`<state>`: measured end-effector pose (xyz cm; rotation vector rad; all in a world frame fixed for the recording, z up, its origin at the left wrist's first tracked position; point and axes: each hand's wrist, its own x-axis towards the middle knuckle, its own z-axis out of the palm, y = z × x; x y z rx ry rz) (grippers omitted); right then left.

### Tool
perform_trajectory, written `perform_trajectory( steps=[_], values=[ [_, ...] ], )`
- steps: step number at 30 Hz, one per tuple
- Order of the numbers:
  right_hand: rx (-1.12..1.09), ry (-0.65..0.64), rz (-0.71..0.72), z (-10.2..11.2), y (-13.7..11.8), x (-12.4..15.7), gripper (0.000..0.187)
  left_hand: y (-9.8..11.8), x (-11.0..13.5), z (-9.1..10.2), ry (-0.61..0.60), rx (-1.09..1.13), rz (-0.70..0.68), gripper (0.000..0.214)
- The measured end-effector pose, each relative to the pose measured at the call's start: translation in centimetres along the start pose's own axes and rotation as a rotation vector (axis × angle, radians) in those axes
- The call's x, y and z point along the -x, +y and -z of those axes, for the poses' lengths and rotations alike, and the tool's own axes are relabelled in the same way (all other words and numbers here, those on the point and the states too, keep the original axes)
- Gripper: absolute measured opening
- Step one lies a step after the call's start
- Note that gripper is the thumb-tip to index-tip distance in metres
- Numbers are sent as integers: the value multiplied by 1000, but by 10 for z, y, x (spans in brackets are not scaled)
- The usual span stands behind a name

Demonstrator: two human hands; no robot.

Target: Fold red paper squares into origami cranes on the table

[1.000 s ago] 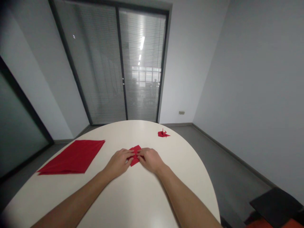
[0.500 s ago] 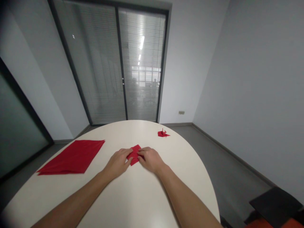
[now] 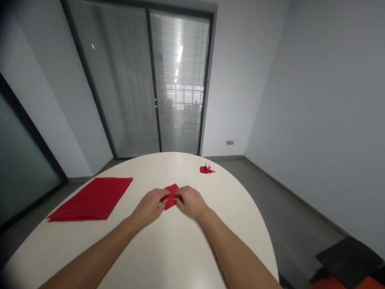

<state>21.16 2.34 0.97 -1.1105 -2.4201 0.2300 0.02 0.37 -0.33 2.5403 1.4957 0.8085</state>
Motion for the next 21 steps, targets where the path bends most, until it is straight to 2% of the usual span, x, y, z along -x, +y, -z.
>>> perform_trajectory(
  steps=[9, 21],
  values=[
    [-21, 15, 0, 0, -2, 0, 16, 3, 1, 3, -7, 12, -23, 26],
    [-11, 25, 19, 0, -2, 0, 12, 6, 0, 3, 1, -7, 33, 23]
  ],
)
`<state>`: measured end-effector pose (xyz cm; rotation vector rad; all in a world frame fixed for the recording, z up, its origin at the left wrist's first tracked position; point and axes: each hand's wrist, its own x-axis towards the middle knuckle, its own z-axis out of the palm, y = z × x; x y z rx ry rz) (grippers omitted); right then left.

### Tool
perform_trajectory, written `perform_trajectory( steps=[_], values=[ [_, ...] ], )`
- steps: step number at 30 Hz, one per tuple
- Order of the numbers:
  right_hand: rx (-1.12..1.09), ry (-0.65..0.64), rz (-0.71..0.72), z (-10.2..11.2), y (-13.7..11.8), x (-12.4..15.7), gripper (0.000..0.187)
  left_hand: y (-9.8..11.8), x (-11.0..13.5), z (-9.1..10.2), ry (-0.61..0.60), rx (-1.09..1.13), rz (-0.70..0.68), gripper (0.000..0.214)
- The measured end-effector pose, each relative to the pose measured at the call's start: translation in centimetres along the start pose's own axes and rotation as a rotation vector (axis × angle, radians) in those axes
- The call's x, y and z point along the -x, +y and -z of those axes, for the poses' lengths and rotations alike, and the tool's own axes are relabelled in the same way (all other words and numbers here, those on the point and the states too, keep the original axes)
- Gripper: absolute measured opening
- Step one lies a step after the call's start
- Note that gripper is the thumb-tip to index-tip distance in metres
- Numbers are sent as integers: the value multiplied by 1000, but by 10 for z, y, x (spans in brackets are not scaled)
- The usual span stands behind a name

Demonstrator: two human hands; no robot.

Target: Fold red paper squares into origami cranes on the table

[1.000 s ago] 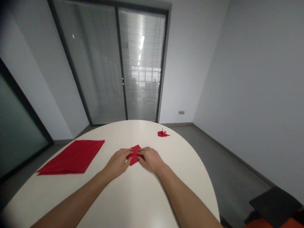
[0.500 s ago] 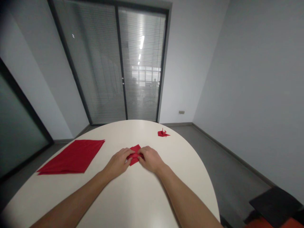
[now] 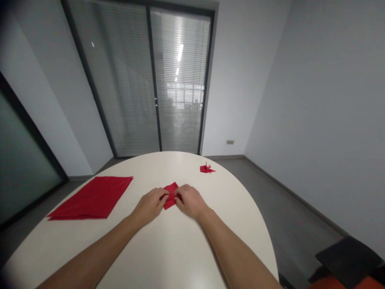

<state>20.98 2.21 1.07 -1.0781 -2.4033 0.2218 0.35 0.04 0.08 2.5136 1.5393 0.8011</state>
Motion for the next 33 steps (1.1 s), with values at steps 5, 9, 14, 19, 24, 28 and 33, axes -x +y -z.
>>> perform_trajectory(
  steps=[5, 9, 14, 19, 24, 28, 33],
  values=[
    [-4, 7, 2, -2, 1, 0, 11, -2, -1, -1, -9, -34, 1, 20],
    [-11, 1, 7, -2, 1, 0, 10, -3, -2, -3, -1, -48, -1, 17],
    [-18, -7, 6, -1, 0, -1, 12, -3, -2, -3, 6, -18, 20, 13],
    [-2, -30, -21, -3, 1, 0, 13, -4, -2, -2, 3, -7, 25, 12],
    [8, -32, -29, -2, 0, -1, 19, -3, -1, -2, 17, 15, 28, 13],
    [21, -41, -15, 1, -1, -1, 22, -1, -1, -1, 33, 13, 46, 20],
    [29, -23, 23, 3, -4, -1, 21, 1, -1, 1, 42, -1, 38, 25]
  ],
)
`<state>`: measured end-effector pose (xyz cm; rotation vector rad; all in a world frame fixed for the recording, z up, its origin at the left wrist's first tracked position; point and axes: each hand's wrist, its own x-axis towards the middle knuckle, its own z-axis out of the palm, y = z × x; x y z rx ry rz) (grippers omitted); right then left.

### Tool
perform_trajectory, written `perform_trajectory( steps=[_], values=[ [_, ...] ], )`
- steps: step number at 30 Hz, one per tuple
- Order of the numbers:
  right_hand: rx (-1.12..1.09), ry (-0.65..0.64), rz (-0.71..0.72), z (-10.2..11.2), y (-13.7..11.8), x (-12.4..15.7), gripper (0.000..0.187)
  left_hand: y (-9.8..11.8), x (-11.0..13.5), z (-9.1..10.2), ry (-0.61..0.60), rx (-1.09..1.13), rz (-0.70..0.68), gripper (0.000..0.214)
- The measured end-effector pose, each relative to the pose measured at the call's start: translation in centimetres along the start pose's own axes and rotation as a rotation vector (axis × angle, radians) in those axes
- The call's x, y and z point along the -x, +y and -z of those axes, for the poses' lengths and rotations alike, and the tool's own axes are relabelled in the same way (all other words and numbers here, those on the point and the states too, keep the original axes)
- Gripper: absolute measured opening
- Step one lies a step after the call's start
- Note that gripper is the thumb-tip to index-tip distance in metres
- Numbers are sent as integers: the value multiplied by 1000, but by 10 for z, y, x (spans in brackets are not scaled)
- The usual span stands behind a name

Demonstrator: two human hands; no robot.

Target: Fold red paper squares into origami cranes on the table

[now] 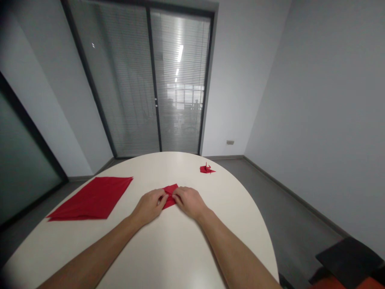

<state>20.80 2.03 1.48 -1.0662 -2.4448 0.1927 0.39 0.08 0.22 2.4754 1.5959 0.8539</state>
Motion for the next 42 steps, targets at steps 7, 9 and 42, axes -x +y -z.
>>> perform_trajectory(
  steps=[7, 9, 42],
  values=[
    [7, 10, -37, -1, -2, -1, 25, 0, 0, 1, -2, 9, 1, 23],
    [19, 8, -56, -1, -2, -1, 26, 0, 0, 1, -7, 11, 5, 22],
    [-98, 40, -113, 0, -2, 2, 40, 3, 1, 3, 1, -15, 23, 11]
  ],
)
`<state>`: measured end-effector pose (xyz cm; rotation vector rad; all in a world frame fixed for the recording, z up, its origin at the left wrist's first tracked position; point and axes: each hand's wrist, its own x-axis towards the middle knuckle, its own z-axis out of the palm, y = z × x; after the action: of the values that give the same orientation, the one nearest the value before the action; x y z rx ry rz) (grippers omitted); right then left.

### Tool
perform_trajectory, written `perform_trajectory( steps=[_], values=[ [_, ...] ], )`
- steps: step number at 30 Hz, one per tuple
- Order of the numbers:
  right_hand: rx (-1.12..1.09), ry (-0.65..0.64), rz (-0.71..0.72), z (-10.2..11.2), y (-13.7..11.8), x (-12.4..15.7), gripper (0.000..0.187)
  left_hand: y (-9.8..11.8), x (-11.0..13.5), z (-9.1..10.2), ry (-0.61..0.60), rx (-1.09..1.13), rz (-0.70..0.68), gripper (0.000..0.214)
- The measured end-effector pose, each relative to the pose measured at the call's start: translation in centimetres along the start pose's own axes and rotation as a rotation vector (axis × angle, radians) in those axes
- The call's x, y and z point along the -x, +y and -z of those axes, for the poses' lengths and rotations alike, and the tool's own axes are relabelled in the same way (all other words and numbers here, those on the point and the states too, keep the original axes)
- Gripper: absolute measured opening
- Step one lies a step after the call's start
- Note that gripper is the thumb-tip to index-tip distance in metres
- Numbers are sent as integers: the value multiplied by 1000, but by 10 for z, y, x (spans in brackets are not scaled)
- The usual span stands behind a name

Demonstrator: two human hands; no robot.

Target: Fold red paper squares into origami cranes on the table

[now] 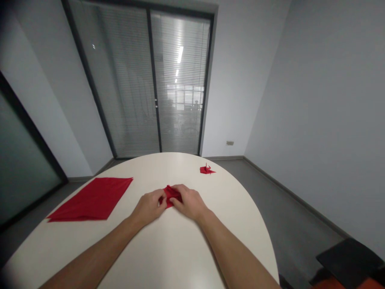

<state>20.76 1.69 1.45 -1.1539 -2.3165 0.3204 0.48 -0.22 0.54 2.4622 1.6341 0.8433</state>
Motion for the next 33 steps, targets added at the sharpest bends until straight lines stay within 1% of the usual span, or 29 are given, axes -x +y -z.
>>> perform_trajectory(
  steps=[5, 8, 11, 14, 19, 23, 25, 27, 31, 33],
  values=[
    [-21, -1, -46, -3, 0, 0, 48, -2, 0, 0, 32, 27, 60, 11],
    [-36, 6, -62, -4, 0, 0, 59, -3, -1, -2, 74, 30, 78, 12],
    [-52, 7, -77, -4, 2, 0, 69, -5, -2, -3, 87, 44, 90, 13],
    [-51, 10, -55, -4, 3, 0, 66, -5, -3, -2, 91, 56, 102, 12],
    [-37, 20, -13, -4, 3, 0, 51, -3, -1, -1, 59, 54, 96, 10],
    [-34, 7, 8, -3, 1, -1, 36, 0, 0, 0, 16, 52, 26, 5],
    [-36, 1, 15, -3, 0, -1, 32, 0, 0, 0, 0, 21, -7, 5],
    [-37, 6, -3, -4, 0, -2, 37, -1, 0, -1, -4, -6, -4, 8],
    [-33, 20, -51, -8, 3, -1, 57, -3, -1, -3, 21, -8, 21, 11],
    [-29, 21, -32, -9, 4, -1, 58, -3, -1, -3, 57, -6, 32, 11]
  ],
)
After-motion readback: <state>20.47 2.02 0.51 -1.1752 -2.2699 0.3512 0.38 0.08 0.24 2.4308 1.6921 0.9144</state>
